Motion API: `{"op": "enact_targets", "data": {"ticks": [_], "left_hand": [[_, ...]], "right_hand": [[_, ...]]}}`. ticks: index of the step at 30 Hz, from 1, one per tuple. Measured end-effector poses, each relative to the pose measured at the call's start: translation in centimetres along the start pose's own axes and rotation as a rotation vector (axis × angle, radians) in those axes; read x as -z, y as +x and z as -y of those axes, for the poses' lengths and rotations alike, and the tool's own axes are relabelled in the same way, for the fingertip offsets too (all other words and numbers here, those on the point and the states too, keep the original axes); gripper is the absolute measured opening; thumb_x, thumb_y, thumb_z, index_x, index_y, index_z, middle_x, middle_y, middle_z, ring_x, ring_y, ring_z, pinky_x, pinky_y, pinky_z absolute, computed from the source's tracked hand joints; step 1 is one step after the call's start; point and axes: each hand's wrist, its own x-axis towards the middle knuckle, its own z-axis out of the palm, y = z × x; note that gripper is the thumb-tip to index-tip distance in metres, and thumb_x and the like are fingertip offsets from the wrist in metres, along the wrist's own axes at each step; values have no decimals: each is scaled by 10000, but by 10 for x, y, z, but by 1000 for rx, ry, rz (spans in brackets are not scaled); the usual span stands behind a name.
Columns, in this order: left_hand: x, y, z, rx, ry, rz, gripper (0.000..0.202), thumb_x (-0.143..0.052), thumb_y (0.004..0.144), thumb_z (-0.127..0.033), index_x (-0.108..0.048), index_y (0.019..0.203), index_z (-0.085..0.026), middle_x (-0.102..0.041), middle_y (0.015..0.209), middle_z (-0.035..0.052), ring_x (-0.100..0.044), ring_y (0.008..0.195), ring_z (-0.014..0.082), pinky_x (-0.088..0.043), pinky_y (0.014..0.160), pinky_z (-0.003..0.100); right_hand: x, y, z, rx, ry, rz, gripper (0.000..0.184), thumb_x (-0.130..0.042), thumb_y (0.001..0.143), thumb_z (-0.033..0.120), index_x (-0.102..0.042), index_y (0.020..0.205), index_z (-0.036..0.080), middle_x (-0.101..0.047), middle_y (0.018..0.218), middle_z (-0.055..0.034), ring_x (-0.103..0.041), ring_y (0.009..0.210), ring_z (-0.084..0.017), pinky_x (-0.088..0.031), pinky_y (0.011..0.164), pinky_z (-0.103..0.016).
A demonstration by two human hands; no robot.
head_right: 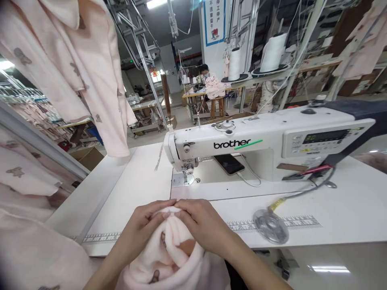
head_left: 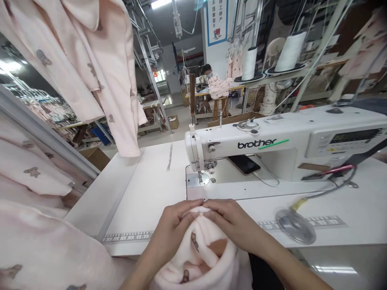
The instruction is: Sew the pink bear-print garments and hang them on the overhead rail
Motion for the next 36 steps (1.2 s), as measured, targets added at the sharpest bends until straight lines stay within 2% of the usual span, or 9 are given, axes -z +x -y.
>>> {"op": "enact_targets", "data": {"ticks": [3, 7, 11, 13, 15, 20, 27, 31, 36], "left_hand": [[-2, 7, 0, 116, 22, -144, 168, -569, 771, -283, -683, 884, -237, -687, 911, -2, -612, 872, 180, -470, 778, 262], [1, 42, 11, 70, 99, -176, 151, -607, 731, -321, -670, 802, -204, -686, 809, -2, -608, 788, 187, -453, 705, 256], [-1, 92, 44, 16, 168, -115, 174, -550, 758, -310, -643, 804, -171, -670, 822, 19, -594, 801, 200, -434, 705, 271], [-4, 110, 62, 20, 180, -24, 196, -495, 785, -289, -628, 845, -159, -660, 858, 34, -588, 829, 204, -434, 733, 282], [-5, 121, 76, 9, 249, 18, 220, -447, 804, -259, -617, 902, -161, -641, 926, 51, -577, 882, 204, -427, 780, 293], [-7, 137, 87, 44, 479, -7, 216, -445, 796, -269, -614, 902, -188, -624, 953, 61, -578, 877, 211, -418, 744, 298], [-7, 152, 82, 202, 431, 8, 188, -503, 742, -321, -635, 739, -187, -649, 722, 11, -590, 728, 191, -376, 602, 261], [-8, 153, 80, 195, 411, 12, 180, -482, 751, -290, -629, 758, -187, -653, 747, 11, -589, 744, 185, -383, 616, 257], [-11, 155, 80, 176, 454, -46, 166, -480, 749, -277, -623, 774, -196, -664, 799, 20, -590, 764, 192, -394, 632, 266]], "right_hand": [[-3, 2, -3, -80, -102, -138, 166, -495, 879, 235, -590, 745, 209, -545, 634, 53, -490, 599, -129, -315, 549, -226], [0, 20, -20, -114, -151, -253, 176, -538, 864, 322, -578, 731, 212, -574, 665, 48, -515, 632, -142, -321, 561, -223], [6, 49, -56, -217, -377, -286, 177, -497, 872, 303, -597, 770, 198, -615, 722, -1, -549, 693, -177, -317, 579, -234], [7, 61, -72, -304, -473, -262, 159, -487, 867, 276, -599, 793, 192, -619, 708, -13, -557, 687, -183, -312, 570, -236], [6, 70, -83, -368, -563, -236, 140, -492, 862, 268, -598, 817, 190, -619, 689, -14, -562, 680, -185, -306, 558, -237], [6, 86, -98, -436, -725, -164, 126, -504, 846, 270, -600, 831, 190, -637, 742, -17, -575, 722, -186, -322, 575, -250], [13, 94, -107, -557, -662, -184, 134, -564, 785, 310, -609, 749, 188, -629, 742, -23, -566, 663, -178, -341, 526, -243], [13, 94, -107, -555, -656, -209, 126, -564, 774, 285, -613, 719, 183, -624, 721, -31, -557, 635, -177, -340, 522, -248], [14, 94, -108, -538, -690, -223, 124, -564, 766, 280, -602, 698, 184, -609, 677, -24, -543, 608, -171, -321, 509, -248]]}}
